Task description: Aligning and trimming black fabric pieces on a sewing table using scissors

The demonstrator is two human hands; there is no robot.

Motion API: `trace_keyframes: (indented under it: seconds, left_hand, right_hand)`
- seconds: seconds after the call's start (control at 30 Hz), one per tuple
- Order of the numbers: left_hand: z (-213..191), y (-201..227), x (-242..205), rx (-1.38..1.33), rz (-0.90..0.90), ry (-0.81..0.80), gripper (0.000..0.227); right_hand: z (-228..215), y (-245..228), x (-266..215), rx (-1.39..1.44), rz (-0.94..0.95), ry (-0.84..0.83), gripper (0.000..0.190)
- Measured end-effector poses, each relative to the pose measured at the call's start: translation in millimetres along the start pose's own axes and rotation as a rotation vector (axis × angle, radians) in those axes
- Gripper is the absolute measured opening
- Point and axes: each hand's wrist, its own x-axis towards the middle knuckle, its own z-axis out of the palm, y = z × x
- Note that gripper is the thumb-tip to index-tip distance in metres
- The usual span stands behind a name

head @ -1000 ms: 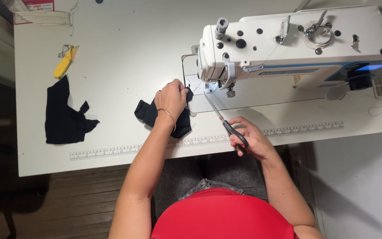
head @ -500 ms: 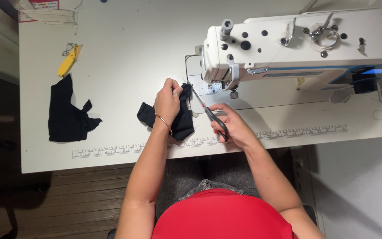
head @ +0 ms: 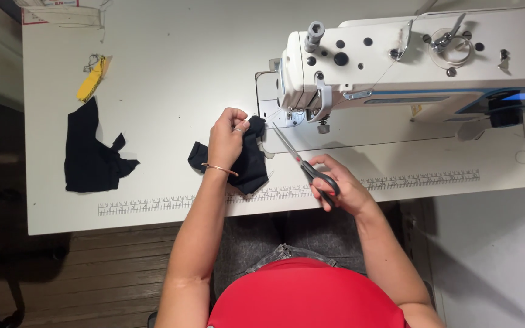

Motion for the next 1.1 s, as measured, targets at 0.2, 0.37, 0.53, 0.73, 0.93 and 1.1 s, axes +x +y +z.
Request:
trace_keyframes:
  seconds: [0.2,0.37,0.53,0.73,0.93,1.1]
  left_hand:
    - [0.9,-2.3,-1.8,-0.008,0.002,-0.003,0.012]
    - [-4.1,-12.6,1.4,-0.052,0.017,-0.007,0.012]
    - [-2.8,-27.8,1.7,-0.178,0.061,-0.053,0.014]
    - [-16.1,-9.4,-19.6,-0.38,0.152,-0.107,0.018]
    - [-14.6,-7.3,-29.4,-0.407,0.245,-0.182,0.017]
    - [-20.8,-5.7,-37.4,-0.403,0.282,-0.174,0.018]
  right_hand:
    - [31.1,-4.2,38.1,-0.002,-0.058,0.033,0.054]
    - [12.4,-4.6,11.8,-0.09,-0.017,0.112,0.055]
    - [-29.7,-6.4,-26.3,-0.184,-0.047,0.198,0.052]
    - [-6.9,-71.6,-46.3,-1.201,0.011,0.546,0.037]
    - [30.8,-24.1,27.7,-0.641,-0.357,0.272,0.027]
    - [69.8,-19.5,91.9,-0.206,-0.247,0.062,0.029]
